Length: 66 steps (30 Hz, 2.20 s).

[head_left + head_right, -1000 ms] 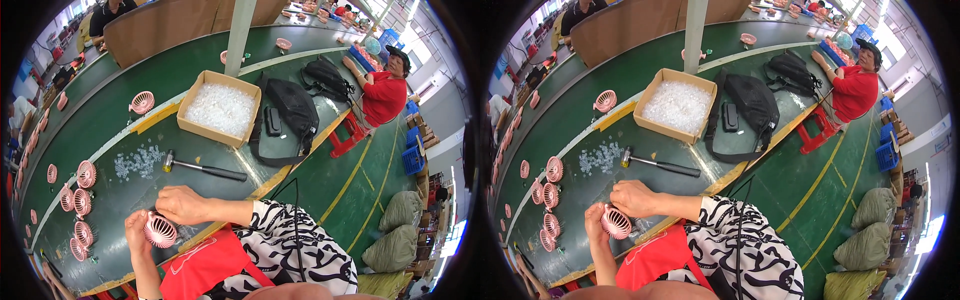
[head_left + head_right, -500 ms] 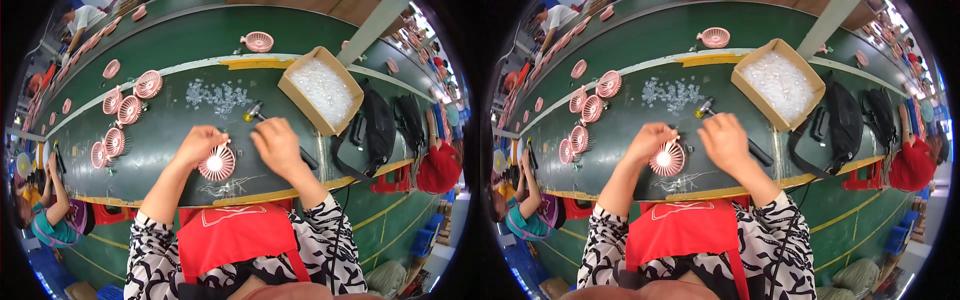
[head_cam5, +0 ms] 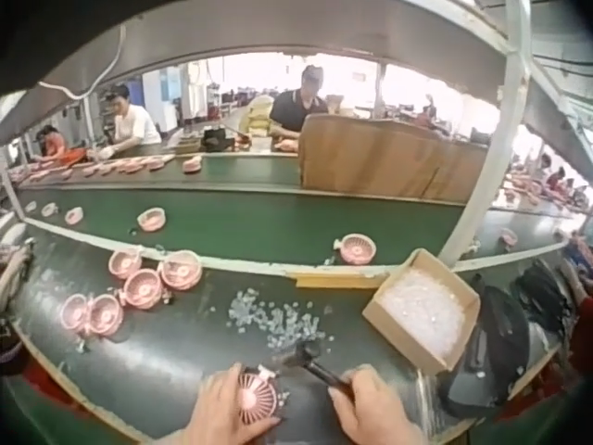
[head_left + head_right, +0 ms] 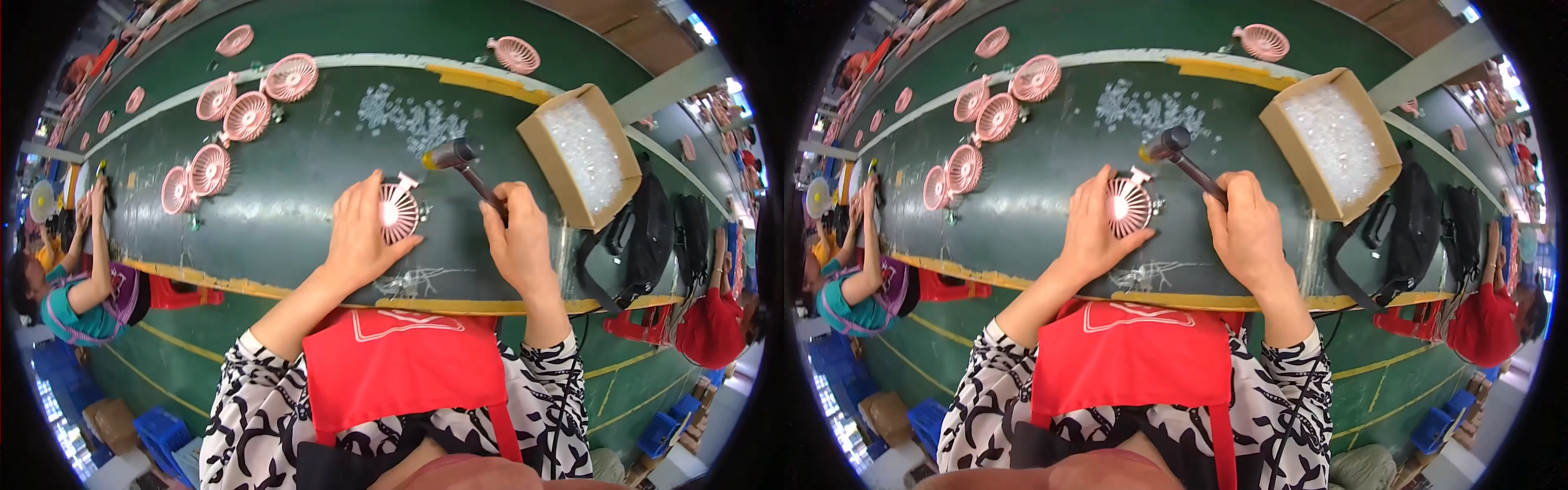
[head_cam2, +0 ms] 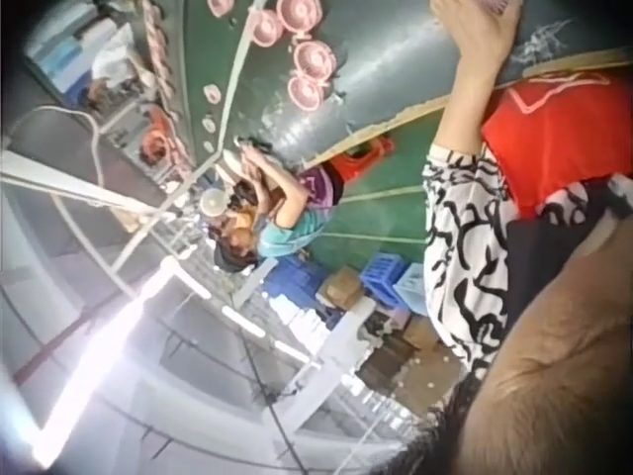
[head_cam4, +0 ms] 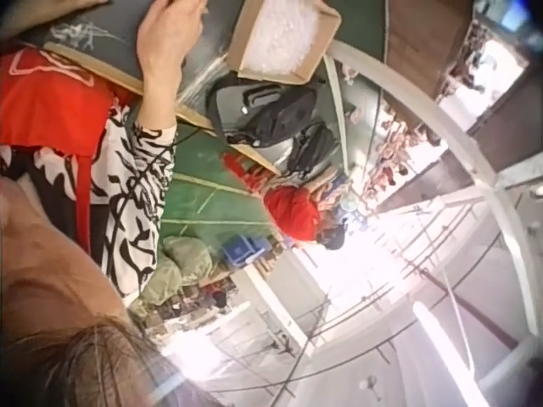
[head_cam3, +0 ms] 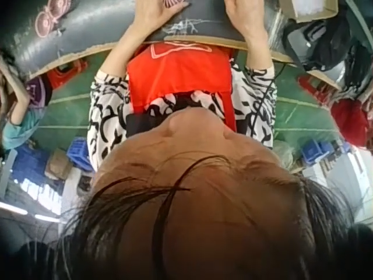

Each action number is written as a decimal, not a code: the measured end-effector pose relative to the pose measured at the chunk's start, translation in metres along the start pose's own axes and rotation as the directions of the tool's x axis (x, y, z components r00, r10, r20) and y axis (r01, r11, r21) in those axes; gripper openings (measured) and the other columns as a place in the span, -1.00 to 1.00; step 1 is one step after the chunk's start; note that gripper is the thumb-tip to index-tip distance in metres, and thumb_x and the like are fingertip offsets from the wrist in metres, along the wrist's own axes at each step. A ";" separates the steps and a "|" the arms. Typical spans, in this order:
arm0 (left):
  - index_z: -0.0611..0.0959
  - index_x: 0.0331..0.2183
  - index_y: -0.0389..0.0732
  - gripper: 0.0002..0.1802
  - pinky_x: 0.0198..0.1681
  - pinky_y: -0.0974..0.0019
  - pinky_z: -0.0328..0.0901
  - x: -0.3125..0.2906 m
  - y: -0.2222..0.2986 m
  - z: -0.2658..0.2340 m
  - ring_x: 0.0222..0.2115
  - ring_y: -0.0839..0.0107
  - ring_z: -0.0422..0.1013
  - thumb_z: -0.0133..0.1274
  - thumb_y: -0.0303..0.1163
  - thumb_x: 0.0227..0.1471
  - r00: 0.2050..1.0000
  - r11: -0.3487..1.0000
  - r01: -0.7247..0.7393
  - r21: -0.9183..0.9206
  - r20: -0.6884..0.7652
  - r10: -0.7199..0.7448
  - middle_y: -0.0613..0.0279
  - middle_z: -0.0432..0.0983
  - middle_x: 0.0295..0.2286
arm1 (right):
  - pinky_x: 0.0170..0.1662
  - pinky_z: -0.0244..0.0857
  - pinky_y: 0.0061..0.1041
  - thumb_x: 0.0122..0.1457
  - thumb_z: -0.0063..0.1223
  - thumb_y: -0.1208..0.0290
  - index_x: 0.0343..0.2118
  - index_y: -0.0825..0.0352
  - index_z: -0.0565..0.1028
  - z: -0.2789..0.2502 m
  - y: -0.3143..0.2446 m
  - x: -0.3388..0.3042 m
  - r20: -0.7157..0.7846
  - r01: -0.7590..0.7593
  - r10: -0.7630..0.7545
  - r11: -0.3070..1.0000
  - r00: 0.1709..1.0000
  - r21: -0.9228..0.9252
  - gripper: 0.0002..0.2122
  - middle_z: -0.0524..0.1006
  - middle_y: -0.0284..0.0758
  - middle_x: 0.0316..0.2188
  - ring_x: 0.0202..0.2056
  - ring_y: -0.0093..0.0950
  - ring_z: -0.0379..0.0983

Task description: The person assembles portable fan covers by inserting small plastic components into the fan grilles by hand, tapping them with a mallet, and placing the assembled parts onto the conveyor belt.

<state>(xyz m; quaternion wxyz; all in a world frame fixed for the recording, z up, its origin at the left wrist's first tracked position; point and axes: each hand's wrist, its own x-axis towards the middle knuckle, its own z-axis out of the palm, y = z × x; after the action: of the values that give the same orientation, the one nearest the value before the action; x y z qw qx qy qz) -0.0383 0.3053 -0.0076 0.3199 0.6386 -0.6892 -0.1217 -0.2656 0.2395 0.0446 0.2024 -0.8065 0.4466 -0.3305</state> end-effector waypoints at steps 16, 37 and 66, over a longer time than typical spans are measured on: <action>0.08 0.20 -0.44 0.23 0.12 -0.04 0.09 -0.006 -0.002 0.008 0.03 -0.05 0.25 0.46 -0.26 -0.38 0.998 1.000 0.004 -0.022 -0.057 -0.005 -0.10 0.33 0.01 | -0.47 0.36 -0.44 -0.11 0.15 0.68 -0.08 0.43 0.51 0.012 -0.021 -0.013 -0.176 0.324 -0.369 0.915 0.912 -0.239 -0.58 0.55 -0.18 -0.39 -0.51 -0.32 0.46; 0.14 0.21 -0.31 0.22 0.13 -0.04 0.17 0.007 0.025 0.007 0.07 -0.11 0.26 0.50 -0.21 -0.41 0.942 0.907 -0.337 -0.255 -0.080 0.327 -0.12 0.30 0.08 | -0.30 0.35 -0.64 0.26 0.06 0.43 -0.20 0.52 0.55 0.044 0.011 -0.005 0.227 -0.368 0.298 0.602 0.927 0.709 -0.79 0.59 -0.38 -0.41 -0.36 -0.70 0.43; 0.69 -0.41 -0.13 -0.90 -0.37 0.08 0.27 0.074 0.025 0.076 -0.47 0.14 0.41 0.14 -0.37 -0.04 0.973 0.975 -0.223 -0.001 -0.062 0.223 0.18 0.42 -0.52 | -0.43 0.30 -0.61 0.06 0.14 0.52 -0.37 0.52 0.60 -0.027 0.037 0.006 0.253 -0.200 0.043 0.745 0.966 0.637 -0.85 0.58 -0.32 -0.51 -0.52 -0.61 0.45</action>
<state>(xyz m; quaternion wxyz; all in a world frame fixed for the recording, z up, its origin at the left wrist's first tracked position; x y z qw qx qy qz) -0.1022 0.2194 -0.0305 0.3549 0.5595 -0.7459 -0.0679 -0.3040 0.2137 0.0423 0.5423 -0.6847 0.3281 -0.3599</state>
